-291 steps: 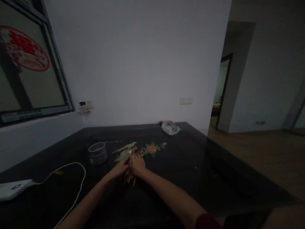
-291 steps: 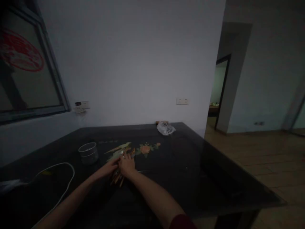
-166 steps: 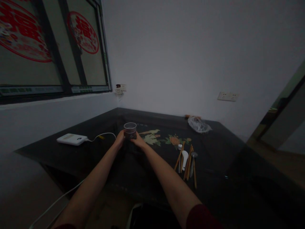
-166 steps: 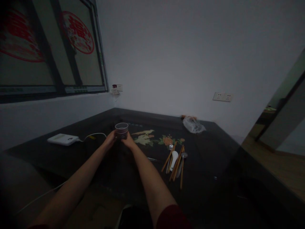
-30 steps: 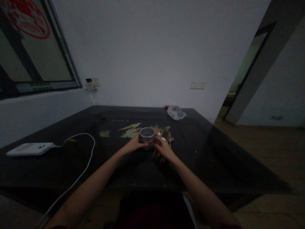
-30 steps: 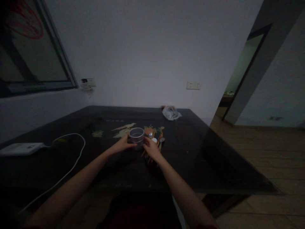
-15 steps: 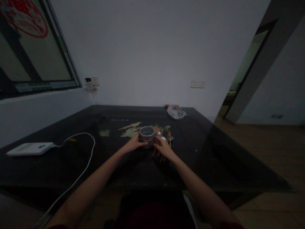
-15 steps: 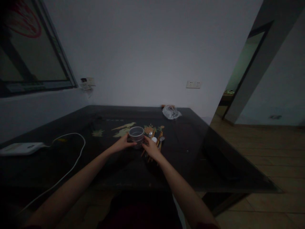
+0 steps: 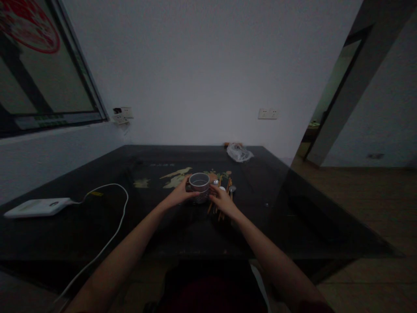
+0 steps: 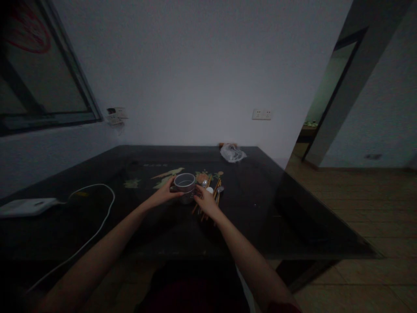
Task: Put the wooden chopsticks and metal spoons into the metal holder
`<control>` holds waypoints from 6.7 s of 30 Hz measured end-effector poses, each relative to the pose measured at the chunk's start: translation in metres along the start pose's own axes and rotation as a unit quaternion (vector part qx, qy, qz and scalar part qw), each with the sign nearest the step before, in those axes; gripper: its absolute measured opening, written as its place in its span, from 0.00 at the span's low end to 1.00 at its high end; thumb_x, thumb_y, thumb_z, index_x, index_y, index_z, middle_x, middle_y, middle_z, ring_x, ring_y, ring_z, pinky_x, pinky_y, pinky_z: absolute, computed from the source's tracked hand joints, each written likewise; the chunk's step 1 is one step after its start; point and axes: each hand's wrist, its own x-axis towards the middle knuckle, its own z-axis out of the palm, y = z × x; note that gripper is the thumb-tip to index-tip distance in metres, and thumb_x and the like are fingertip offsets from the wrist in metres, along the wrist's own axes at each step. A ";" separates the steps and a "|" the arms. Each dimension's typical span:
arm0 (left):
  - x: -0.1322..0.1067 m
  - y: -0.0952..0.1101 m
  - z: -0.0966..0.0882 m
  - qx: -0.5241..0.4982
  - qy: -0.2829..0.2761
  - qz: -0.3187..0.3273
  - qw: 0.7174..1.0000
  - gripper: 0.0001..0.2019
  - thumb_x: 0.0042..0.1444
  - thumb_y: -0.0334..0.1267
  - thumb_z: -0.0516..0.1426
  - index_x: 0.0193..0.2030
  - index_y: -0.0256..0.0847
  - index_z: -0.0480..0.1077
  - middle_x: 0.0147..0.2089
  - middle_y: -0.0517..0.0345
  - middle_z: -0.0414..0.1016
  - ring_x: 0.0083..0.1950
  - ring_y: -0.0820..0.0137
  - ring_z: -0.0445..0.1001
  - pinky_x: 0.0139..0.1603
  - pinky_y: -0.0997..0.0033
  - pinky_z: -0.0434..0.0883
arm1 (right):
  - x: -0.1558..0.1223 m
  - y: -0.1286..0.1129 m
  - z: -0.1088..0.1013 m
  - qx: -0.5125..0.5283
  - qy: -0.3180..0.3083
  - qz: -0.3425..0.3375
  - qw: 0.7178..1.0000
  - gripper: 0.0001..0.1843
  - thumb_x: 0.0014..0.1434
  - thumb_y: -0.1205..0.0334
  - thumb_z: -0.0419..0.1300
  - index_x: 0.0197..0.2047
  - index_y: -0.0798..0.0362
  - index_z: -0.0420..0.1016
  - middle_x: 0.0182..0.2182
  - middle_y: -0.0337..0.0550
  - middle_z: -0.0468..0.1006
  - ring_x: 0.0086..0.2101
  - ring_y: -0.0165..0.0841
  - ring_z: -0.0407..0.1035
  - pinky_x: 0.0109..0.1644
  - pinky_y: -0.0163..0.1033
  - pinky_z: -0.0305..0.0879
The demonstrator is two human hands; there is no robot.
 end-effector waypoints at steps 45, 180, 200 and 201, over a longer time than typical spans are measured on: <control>-0.032 0.060 0.088 0.331 -0.141 0.185 0.915 0.08 0.61 0.36 0.49 0.41 0.41 0.68 0.40 0.56 0.73 0.41 0.69 0.72 0.41 0.73 0.67 | 0.002 -0.043 -0.063 -0.124 0.189 0.031 0.974 0.13 0.50 0.62 0.53 0.35 0.56 0.76 0.26 0.41 0.78 0.27 0.32 0.71 0.32 0.34 0.66; -0.041 0.066 0.051 0.106 0.016 0.129 0.986 0.14 0.60 0.43 0.53 0.33 0.36 0.76 0.31 0.55 0.76 0.31 0.70 0.73 0.35 0.73 0.66 | -0.011 -0.163 -0.028 -0.141 -0.097 -0.105 0.980 0.10 0.52 0.57 0.64 0.33 0.55 0.79 0.29 0.43 0.79 0.31 0.33 0.73 0.33 0.35 0.69; -0.022 0.056 -0.003 0.101 0.228 0.088 0.964 0.16 0.62 0.45 0.48 0.40 0.38 0.73 0.41 0.53 0.77 0.43 0.66 0.73 0.44 0.68 0.68 | -0.010 -0.161 -0.029 -0.119 -0.087 -0.074 0.986 0.13 0.53 0.54 0.63 0.31 0.56 0.76 0.27 0.41 0.76 0.27 0.31 0.71 0.31 0.35 0.69; -0.019 0.053 -0.010 0.090 0.237 0.071 0.965 0.16 0.62 0.46 0.49 0.42 0.38 0.72 0.41 0.53 0.76 0.43 0.66 0.73 0.44 0.68 0.68 | -0.010 -0.161 -0.030 -0.122 -0.089 -0.071 0.986 0.13 0.53 0.54 0.63 0.32 0.56 0.76 0.27 0.41 0.76 0.27 0.31 0.71 0.32 0.35 0.69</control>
